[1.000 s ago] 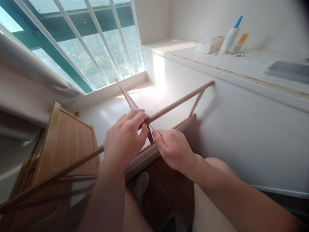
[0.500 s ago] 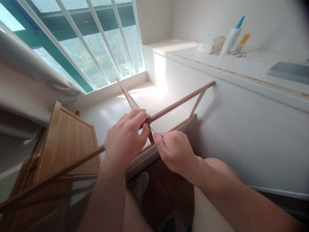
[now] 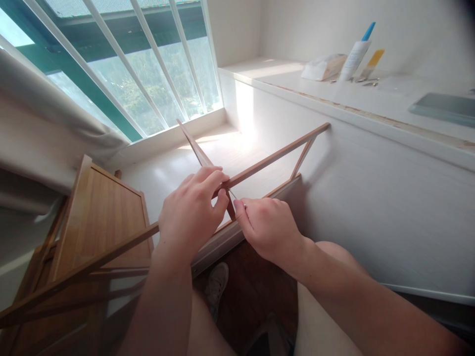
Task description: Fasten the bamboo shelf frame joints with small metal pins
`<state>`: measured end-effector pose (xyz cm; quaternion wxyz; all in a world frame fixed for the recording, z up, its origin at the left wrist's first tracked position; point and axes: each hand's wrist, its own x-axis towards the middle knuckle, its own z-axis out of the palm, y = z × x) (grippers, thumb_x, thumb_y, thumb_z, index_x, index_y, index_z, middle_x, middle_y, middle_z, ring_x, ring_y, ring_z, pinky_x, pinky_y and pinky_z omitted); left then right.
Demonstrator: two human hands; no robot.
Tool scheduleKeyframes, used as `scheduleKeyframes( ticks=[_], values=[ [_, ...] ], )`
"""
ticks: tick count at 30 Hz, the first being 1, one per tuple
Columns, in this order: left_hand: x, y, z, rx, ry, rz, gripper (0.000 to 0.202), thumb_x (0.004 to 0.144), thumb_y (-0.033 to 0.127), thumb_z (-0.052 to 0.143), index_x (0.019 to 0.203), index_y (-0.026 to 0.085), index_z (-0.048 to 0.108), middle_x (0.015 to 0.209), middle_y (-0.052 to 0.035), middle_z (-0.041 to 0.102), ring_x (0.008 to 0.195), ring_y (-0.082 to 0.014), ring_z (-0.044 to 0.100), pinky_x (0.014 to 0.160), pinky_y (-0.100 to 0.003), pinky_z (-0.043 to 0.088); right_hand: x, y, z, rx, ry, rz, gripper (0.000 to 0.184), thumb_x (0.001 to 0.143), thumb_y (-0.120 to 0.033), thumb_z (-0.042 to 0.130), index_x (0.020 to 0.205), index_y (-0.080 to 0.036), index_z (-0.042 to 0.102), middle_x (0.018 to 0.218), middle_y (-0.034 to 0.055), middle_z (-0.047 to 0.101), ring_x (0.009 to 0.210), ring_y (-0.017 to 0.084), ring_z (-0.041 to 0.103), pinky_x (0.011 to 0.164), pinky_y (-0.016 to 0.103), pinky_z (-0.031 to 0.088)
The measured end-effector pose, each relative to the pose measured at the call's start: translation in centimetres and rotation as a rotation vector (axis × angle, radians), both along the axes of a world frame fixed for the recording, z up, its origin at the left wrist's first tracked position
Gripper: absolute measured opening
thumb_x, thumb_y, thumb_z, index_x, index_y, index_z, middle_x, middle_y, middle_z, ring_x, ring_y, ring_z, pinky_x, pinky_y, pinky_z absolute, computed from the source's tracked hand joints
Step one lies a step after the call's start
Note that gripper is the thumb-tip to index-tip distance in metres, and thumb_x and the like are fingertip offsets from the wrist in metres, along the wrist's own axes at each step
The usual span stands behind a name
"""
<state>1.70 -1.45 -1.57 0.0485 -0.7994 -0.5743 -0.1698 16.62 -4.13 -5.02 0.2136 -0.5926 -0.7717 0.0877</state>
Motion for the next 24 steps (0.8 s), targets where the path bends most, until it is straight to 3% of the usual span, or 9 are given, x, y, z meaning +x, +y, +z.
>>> scheduleKeyframes(
  ticks=[4, 24],
  values=[
    [0.04, -0.04, 0.08, -0.006, -0.001, 0.001, 0.022, 0.091, 0.024, 0.045, 0.105, 0.033, 0.059, 0.129, 0.0076, 0.061, 0.097, -0.0179, 0.064, 0.061, -0.032, 0.04, -0.03, -0.04, 0.27, -0.005, -0.024, -0.001, 0.041, 0.1, -0.032, 0.032, 0.075, -0.02, 0.063, 0.068, 0.0027, 0.068, 0.06, 0.016, 0.059, 0.055, 0.031, 0.015],
    [0.14, 0.01, -0.05, 0.004, 0.011, 0.01, 0.019, 0.092, 0.027, 0.046, 0.105, 0.036, 0.055, 0.128, 0.0163, 0.058, 0.097, -0.015, 0.063, 0.061, -0.031, 0.039, -0.37, -0.41, 0.44, 0.014, -0.13, 0.013, 0.037, 0.101, -0.03, 0.033, 0.08, -0.02, 0.062, 0.072, 0.0037, 0.07, 0.062, 0.019, 0.063, 0.052, 0.03, 0.017]
  ],
)
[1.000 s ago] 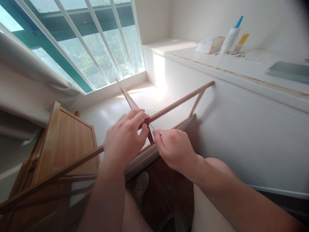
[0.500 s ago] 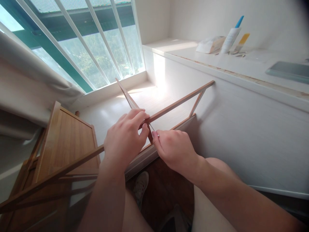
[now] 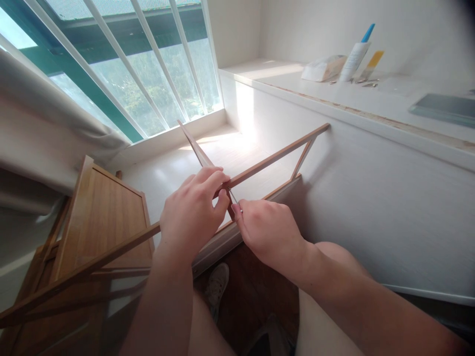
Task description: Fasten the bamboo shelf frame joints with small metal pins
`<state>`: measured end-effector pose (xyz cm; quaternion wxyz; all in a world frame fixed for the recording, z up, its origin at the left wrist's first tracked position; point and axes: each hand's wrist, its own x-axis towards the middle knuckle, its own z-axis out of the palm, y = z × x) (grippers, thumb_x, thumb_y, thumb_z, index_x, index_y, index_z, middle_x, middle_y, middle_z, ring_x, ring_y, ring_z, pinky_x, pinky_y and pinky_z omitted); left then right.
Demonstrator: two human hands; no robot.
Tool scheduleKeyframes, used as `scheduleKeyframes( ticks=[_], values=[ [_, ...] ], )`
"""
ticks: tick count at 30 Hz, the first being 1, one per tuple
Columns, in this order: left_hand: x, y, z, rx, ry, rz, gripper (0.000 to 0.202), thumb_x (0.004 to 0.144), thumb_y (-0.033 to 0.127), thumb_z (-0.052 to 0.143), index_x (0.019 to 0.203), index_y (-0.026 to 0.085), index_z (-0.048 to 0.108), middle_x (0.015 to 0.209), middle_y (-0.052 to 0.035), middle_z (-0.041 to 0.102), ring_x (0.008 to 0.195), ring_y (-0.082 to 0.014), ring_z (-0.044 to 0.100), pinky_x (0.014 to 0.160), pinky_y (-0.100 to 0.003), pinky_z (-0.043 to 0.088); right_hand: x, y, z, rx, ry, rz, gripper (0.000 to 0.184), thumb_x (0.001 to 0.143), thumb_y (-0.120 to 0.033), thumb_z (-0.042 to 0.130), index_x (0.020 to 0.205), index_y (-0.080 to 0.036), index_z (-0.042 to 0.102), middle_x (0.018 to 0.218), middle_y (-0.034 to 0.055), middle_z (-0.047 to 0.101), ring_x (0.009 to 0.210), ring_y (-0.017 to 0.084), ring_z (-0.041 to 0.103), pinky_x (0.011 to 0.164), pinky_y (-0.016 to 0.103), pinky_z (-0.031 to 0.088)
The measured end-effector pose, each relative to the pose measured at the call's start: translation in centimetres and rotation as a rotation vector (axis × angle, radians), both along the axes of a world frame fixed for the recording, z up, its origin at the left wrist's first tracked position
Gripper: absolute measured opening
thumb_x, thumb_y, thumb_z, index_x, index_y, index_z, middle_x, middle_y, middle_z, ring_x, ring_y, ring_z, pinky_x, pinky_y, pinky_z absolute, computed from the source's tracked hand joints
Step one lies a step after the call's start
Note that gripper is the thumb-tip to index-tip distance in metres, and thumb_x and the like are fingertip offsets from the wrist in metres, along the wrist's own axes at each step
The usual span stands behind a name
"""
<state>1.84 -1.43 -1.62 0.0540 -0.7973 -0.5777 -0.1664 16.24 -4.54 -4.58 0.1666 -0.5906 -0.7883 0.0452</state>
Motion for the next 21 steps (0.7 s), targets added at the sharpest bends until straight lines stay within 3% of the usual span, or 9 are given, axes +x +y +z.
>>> scheduleKeyframes(
  ticks=[21],
  values=[
    [-0.15, 0.06, -0.08, 0.003, 0.01, -0.005, 0.02, 0.092, 0.026, 0.045, 0.104, 0.037, 0.056, 0.129, 0.0164, 0.058, 0.098, -0.0158, 0.063, 0.062, -0.031, 0.041, 0.01, -0.01, 0.13, 0.054, -0.066, -0.069, 0.03, 0.102, -0.029, 0.035, 0.083, -0.021, 0.057, 0.077, 0.0034, 0.068, 0.07, 0.02, 0.063, 0.052, 0.029, 0.024]
  ],
)
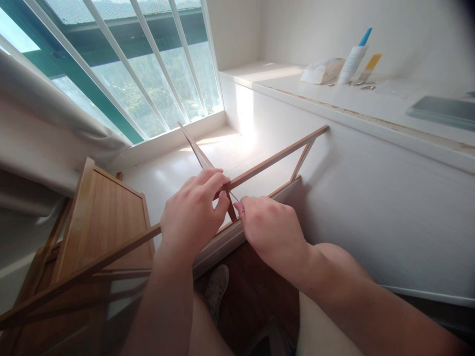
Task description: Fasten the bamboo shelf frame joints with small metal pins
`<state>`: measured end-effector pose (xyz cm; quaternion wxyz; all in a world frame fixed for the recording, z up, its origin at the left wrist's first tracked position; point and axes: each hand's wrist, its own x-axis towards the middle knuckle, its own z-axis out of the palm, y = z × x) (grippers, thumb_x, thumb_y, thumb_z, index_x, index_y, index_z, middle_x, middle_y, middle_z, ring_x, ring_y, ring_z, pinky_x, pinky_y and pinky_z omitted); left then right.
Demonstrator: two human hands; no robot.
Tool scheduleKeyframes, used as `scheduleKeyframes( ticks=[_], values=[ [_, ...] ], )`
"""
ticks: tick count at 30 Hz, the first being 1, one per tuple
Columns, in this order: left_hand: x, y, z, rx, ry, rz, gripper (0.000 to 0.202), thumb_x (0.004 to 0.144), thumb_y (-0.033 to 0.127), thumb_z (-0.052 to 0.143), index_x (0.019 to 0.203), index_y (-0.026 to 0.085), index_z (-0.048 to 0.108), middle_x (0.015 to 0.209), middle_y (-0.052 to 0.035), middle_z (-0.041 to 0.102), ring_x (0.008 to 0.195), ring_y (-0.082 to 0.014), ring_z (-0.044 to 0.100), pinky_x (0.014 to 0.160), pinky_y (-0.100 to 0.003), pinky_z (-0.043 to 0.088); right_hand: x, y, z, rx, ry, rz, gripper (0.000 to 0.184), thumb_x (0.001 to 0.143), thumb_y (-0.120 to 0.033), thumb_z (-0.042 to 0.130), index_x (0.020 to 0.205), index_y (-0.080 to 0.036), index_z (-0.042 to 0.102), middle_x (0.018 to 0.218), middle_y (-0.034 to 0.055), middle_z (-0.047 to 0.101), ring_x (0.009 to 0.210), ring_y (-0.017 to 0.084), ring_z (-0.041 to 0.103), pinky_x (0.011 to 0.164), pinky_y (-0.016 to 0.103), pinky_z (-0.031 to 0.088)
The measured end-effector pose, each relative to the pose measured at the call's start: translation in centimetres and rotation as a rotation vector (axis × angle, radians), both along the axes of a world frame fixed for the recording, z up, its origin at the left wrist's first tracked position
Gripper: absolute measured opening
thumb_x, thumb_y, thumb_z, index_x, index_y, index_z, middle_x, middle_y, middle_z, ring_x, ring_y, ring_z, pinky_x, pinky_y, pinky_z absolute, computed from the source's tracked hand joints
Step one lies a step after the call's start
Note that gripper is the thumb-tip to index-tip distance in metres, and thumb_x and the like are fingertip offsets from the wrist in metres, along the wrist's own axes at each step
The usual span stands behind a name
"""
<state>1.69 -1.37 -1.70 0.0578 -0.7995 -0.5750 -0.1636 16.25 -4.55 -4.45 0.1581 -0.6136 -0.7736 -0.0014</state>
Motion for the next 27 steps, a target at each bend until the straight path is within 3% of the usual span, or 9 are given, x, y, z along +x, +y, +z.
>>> scheduleKeyframes(
  ticks=[12, 19, 23, 27],
  values=[
    [0.1, -0.07, 0.02, -0.005, -0.016, 0.005, 0.02, 0.091, 0.026, 0.046, 0.103, 0.036, 0.058, 0.13, 0.0154, 0.059, 0.097, -0.0156, 0.064, 0.061, -0.031, 0.041, 0.27, 0.16, 0.03, -0.047, 0.074, 0.018, 0.033, 0.102, -0.032, 0.033, 0.084, -0.02, 0.058, 0.077, 0.0028, 0.069, 0.069, 0.019, 0.063, 0.054, 0.029, 0.02],
    [0.16, -0.05, 0.49, -0.037, -0.017, 0.002, 0.023, 0.091, 0.025, 0.044, 0.106, 0.034, 0.059, 0.132, 0.0095, 0.059, 0.099, -0.018, 0.064, 0.061, -0.032, 0.042, 0.39, 0.44, -0.27, -0.146, 0.19, 0.05, 0.043, 0.103, -0.038, 0.027, 0.083, -0.022, 0.062, 0.074, 0.0017, 0.069, 0.067, 0.018, 0.063, 0.057, 0.029, 0.024],
    [0.2, -0.07, 0.81, -0.095, -0.012, 0.0, 0.022, 0.092, 0.026, 0.043, 0.106, 0.034, 0.059, 0.133, 0.0103, 0.058, 0.1, -0.0181, 0.064, 0.061, -0.032, 0.043, 0.38, 0.66, -0.65, -0.179, 0.293, 0.066, 0.048, 0.103, -0.04, 0.025, 0.079, -0.022, 0.063, 0.069, 0.0006, 0.066, 0.065, 0.016, 0.06, 0.06, 0.027, 0.027],
    [0.15, -0.1, 0.65, -0.057, -0.016, 0.01, 0.022, 0.092, 0.025, 0.044, 0.106, 0.034, 0.058, 0.133, 0.0111, 0.058, 0.1, -0.0178, 0.064, 0.062, -0.033, 0.043, 0.36, 0.7, -0.73, -0.184, 0.33, 0.069, 0.05, 0.103, -0.042, 0.026, 0.077, -0.021, 0.063, 0.065, 0.001, 0.063, 0.062, 0.014, 0.056, 0.06, 0.026, 0.026]
  ],
)
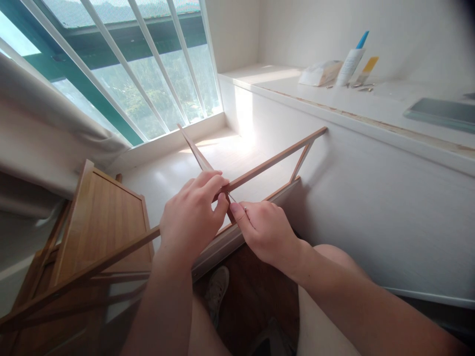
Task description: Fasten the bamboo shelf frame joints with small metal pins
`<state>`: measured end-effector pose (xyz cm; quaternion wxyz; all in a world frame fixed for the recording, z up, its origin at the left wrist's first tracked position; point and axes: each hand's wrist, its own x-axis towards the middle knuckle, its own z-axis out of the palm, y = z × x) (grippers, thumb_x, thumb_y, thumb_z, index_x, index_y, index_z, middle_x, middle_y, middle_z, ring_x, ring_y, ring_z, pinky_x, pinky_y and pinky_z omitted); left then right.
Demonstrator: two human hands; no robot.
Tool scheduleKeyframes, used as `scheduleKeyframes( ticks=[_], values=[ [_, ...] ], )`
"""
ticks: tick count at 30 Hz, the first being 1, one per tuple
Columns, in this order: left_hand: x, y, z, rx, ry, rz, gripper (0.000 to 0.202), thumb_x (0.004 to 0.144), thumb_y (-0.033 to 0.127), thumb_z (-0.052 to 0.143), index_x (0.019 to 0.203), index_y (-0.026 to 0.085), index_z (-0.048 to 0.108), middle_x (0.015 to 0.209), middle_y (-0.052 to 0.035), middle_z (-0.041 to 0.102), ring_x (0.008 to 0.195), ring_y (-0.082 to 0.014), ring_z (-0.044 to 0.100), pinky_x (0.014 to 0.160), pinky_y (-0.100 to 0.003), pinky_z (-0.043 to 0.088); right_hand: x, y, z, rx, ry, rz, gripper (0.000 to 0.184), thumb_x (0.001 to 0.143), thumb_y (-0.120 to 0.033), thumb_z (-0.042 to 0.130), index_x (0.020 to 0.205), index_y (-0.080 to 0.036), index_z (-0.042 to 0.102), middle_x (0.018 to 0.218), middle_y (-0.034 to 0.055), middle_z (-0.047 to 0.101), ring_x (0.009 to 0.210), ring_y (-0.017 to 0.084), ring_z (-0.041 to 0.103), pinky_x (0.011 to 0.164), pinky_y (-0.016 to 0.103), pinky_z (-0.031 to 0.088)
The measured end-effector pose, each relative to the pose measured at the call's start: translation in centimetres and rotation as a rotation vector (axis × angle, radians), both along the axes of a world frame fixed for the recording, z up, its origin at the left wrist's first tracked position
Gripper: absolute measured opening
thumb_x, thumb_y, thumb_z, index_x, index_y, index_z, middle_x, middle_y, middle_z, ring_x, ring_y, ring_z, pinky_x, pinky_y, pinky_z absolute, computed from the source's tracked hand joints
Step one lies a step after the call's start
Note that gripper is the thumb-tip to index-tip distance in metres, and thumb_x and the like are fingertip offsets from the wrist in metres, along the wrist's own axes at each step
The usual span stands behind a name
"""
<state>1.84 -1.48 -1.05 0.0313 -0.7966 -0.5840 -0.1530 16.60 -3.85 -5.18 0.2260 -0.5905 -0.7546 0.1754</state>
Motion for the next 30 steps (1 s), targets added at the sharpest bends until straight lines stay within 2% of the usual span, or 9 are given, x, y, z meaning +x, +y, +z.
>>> scheduleKeyframes(
  ticks=[5, 12, 16, 22, 30],
  values=[
    [0.1, -0.1, 0.3, -0.045, -0.005, 0.005, 0.023, 0.091, 0.026, 0.044, 0.107, 0.034, 0.059, 0.133, 0.0117, 0.058, 0.1, -0.0179, 0.064, 0.063, -0.032, 0.044, 0.1, -0.1, -0.2, -0.015, 0.03, -0.006, 0.05, 0.101, -0.047, 0.029, 0.073, -0.02, 0.061, 0.063, 0.0008, 0.061, 0.059, 0.013, 0.051, 0.058, 0.025, 0.025],
    [0.3, -0.1, 1.1, -0.097, 0.002, 0.016, 0.025, 0.091, 0.025, 0.044, 0.108, 0.034, 0.06, 0.135, 0.0092, 0.057, 0.103, -0.0192, 0.063, 0.065, -0.033, 0.045, 0.3, -0.1, -0.2, -0.021, 0.084, 0.003, 0.047, 0.101, -0.046, 0.031, 0.074, -0.019, 0.059, 0.064, 0.0006, 0.061, 0.06, 0.013, 0.052, 0.059, 0.024, 0.027],
    [0.1, -0.1, 0.6, -0.05, 0.004, -0.001, 0.024, 0.091, 0.025, 0.044, 0.108, 0.033, 0.06, 0.134, 0.0081, 0.058, 0.106, -0.0197, 0.062, 0.065, -0.033, 0.045, 0.4, -0.1, -0.2, -0.012, 0.104, 0.01, 0.045, 0.101, -0.044, 0.031, 0.072, -0.02, 0.056, 0.064, -0.0001, 0.06, 0.06, 0.013, 0.052, 0.06, 0.024, 0.028],
    [-0.1, 0.1, -0.4, 0.032, 0.017, -0.006, 0.023, 0.092, 0.026, 0.043, 0.108, 0.035, 0.057, 0.132, 0.0124, 0.058, 0.109, -0.0186, 0.06, 0.067, -0.034, 0.046, 0.6, -0.3, -0.2, 0.06, 0.059, 0.007, 0.039, 0.1, -0.039, 0.035, 0.071, -0.02, 0.053, 0.064, -0.0012, 0.059, 0.059, 0.013, 0.05, 0.059, 0.025, 0.025],
    [-0.1, 0.1, -0.4, 0.042, 0.01, -0.016, 0.022, 0.092, 0.026, 0.044, 0.108, 0.033, 0.057, 0.13, 0.0113, 0.059, 0.11, -0.0178, 0.06, 0.07, -0.033, 0.046, 0.6, -0.6, -0.3, 0.104, 0.056, 0.015, 0.038, 0.1, -0.033, 0.034, 0.07, -0.02, 0.053, 0.063, -0.0015, 0.059, 0.057, 0.012, 0.048, 0.059, 0.027, 0.024]
  ],
)
